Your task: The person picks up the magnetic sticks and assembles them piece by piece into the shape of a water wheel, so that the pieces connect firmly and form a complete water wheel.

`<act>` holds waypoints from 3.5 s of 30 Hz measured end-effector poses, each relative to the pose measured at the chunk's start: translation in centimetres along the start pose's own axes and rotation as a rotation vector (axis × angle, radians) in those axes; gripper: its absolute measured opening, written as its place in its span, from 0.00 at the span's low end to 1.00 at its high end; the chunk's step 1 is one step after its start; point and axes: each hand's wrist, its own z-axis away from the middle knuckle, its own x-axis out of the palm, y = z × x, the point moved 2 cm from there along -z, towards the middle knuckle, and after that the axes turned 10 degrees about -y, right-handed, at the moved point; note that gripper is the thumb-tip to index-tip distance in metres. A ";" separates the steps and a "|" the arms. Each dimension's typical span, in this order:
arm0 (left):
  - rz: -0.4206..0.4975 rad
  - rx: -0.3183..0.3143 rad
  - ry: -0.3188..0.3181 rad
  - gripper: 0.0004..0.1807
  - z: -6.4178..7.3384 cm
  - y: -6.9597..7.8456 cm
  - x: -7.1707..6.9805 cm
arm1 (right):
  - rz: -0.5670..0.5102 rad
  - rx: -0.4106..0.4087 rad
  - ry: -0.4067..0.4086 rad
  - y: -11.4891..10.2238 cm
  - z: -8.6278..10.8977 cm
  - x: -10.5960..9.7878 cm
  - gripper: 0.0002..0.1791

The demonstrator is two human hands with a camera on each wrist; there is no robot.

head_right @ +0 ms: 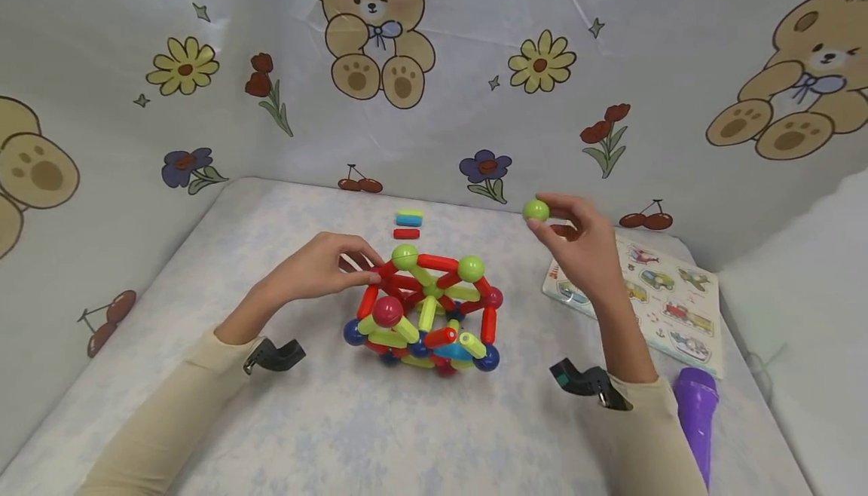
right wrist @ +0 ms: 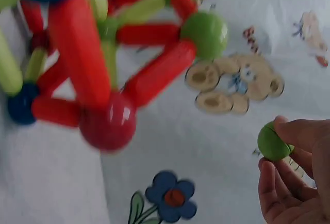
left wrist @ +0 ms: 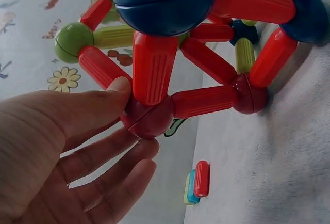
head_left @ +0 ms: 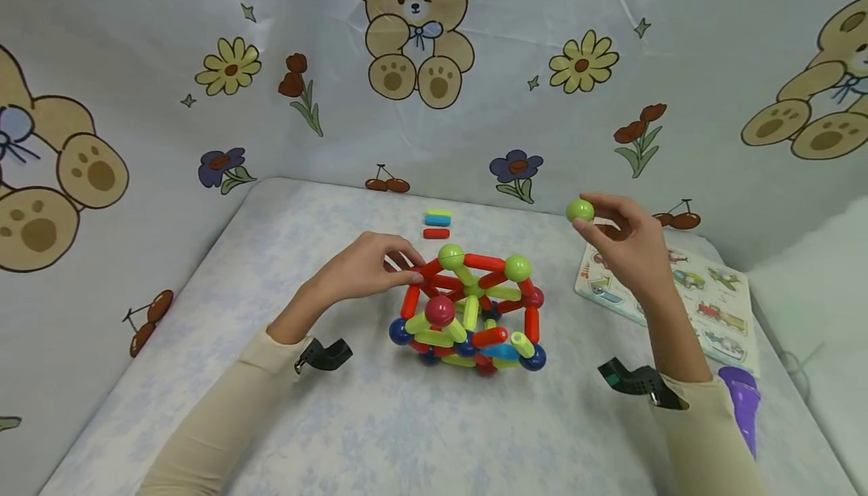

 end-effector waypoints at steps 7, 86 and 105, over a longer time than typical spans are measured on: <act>0.004 0.001 0.007 0.14 -0.1 -0.2 0.0 | -0.215 -0.377 -0.355 -7.1 4.1 2.2 0.27; 0.006 0.511 0.197 0.17 2.2 10.4 0.8 | -0.071 -0.270 -0.722 -6.6 5.6 3.9 0.22; -0.150 0.449 0.075 0.14 1.7 10.8 3.8 | -0.056 -0.259 -0.726 -6.6 5.6 3.9 0.21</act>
